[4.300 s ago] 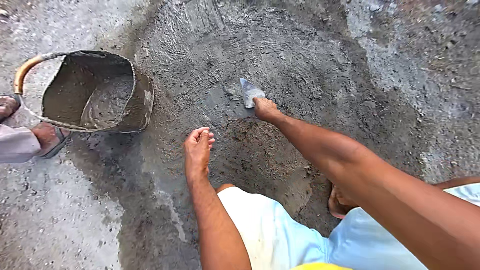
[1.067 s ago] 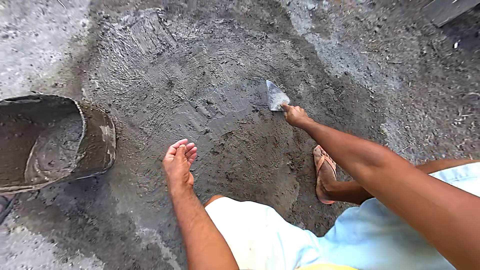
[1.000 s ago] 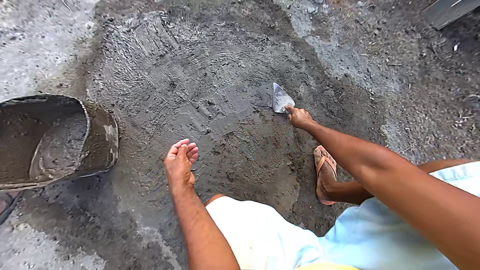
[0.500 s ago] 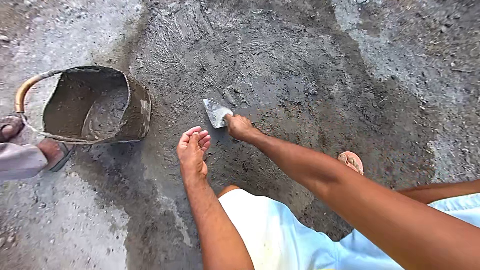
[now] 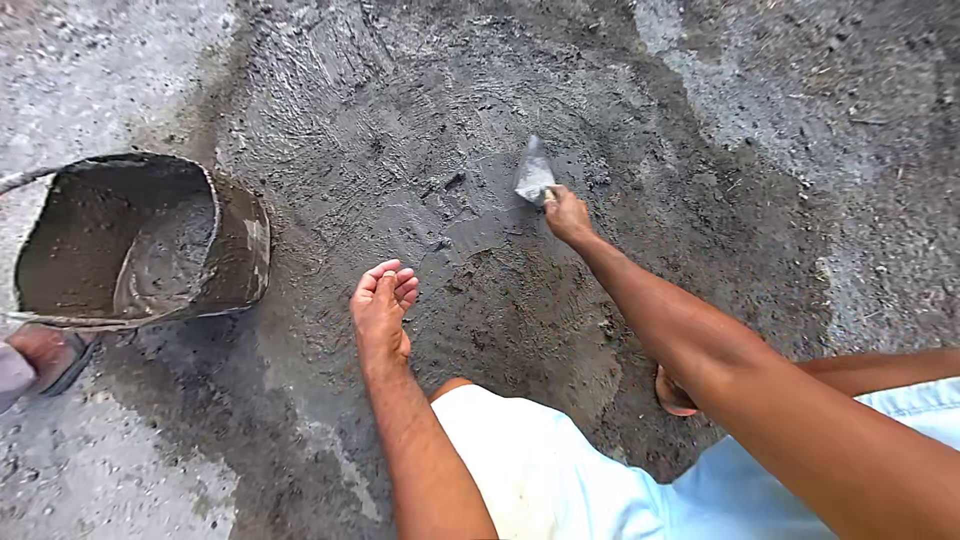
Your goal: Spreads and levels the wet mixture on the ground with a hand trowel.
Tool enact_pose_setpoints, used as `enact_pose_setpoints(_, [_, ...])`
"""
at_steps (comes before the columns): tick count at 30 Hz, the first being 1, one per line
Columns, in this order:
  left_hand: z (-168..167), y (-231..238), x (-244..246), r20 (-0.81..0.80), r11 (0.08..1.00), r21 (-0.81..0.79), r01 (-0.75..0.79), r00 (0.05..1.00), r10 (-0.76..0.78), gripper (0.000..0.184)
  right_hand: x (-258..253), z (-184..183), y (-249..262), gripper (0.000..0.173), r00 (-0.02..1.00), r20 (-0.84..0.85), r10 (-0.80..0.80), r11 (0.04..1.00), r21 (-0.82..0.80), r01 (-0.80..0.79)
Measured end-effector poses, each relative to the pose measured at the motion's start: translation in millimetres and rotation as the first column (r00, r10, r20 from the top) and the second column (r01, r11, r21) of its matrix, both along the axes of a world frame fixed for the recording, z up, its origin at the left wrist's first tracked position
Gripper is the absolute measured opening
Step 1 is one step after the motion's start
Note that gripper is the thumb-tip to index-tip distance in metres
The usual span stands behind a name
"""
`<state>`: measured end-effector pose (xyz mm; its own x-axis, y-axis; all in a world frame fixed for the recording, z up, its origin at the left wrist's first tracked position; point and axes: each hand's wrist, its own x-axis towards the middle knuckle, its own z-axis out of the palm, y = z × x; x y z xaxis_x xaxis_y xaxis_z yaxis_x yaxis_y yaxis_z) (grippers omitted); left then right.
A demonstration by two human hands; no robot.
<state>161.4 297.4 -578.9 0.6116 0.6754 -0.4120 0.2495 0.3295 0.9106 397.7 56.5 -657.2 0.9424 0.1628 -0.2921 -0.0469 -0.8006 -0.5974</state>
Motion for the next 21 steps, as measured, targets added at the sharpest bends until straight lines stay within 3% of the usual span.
enact_pose_setpoints(3, [-1,-4,7,0.004,0.999,-0.011,0.034,0.999,-0.034,0.022,11,0,-53,0.051,0.925,-0.098,-0.367,0.893,0.242,0.379])
enact_pose_setpoints(5, [0,-4,9,0.003,0.999,-0.021,0.034,0.999,-0.034,0.021,6,3,-73,0.06,0.905,-0.134,-0.403,0.85,0.312,0.424])
enact_pose_setpoints(9, [-4,-4,13,-0.003,0.999,-0.037,0.016,1.0,-0.016,0.021,-15,32,-54,0.056,0.999,-0.031,0.021,0.985,0.171,-0.016])
enact_pose_setpoints(13, [-4,-4,12,0.0,0.999,-0.04,0.003,1.0,-0.003,0.021,-22,41,19,0.046,0.93,-0.04,0.366,0.93,0.041,-0.365])
enact_pose_setpoints(17, [3,-1,1,0.02,0.999,-0.041,-0.035,0.999,0.035,0.021,-23,38,67,0.044,0.891,-0.094,0.444,0.894,-0.017,-0.447])
enact_pose_setpoints(21, [3,1,-6,0.029,0.998,-0.037,-0.044,0.999,0.045,0.022,-15,34,81,0.043,0.892,-0.134,0.432,0.896,-0.052,-0.442])
